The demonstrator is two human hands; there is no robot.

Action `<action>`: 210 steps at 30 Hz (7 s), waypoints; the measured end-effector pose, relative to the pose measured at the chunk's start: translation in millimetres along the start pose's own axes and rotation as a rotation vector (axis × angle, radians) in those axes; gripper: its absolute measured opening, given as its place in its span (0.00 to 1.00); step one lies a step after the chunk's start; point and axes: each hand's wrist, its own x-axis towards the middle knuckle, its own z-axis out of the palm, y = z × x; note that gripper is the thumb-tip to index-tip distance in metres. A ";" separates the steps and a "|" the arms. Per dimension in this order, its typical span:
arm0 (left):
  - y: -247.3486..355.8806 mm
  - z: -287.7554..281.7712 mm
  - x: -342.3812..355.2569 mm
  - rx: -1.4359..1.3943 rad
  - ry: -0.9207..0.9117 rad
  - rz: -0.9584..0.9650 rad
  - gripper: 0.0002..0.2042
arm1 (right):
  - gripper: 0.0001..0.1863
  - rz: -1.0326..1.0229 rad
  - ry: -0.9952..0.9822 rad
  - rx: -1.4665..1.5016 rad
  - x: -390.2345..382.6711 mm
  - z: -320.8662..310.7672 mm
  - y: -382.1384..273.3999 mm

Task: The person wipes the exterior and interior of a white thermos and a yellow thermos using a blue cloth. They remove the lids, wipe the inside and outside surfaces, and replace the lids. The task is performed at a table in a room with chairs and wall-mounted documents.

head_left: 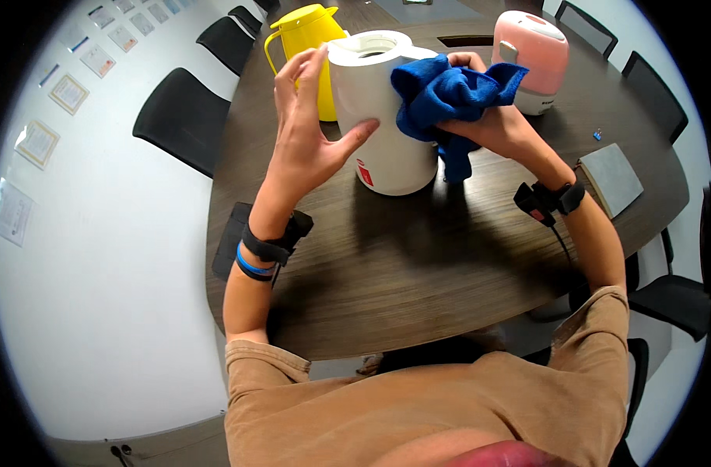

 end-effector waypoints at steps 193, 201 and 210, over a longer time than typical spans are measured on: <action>-0.1 0.0 -21.4 -0.421 -0.376 -0.460 0.57 | 0.24 -0.323 -0.712 -0.599 153.9 -25.3 -113.3; -0.4 3.2 -22.9 -0.402 -0.360 -0.475 0.56 | 0.22 -0.402 -0.654 -0.877 158.1 -8.3 -122.8; 6.2 -2.2 -19.2 -0.404 -0.394 -0.501 0.56 | 0.27 -0.219 -0.864 -0.449 164.8 -32.2 -113.0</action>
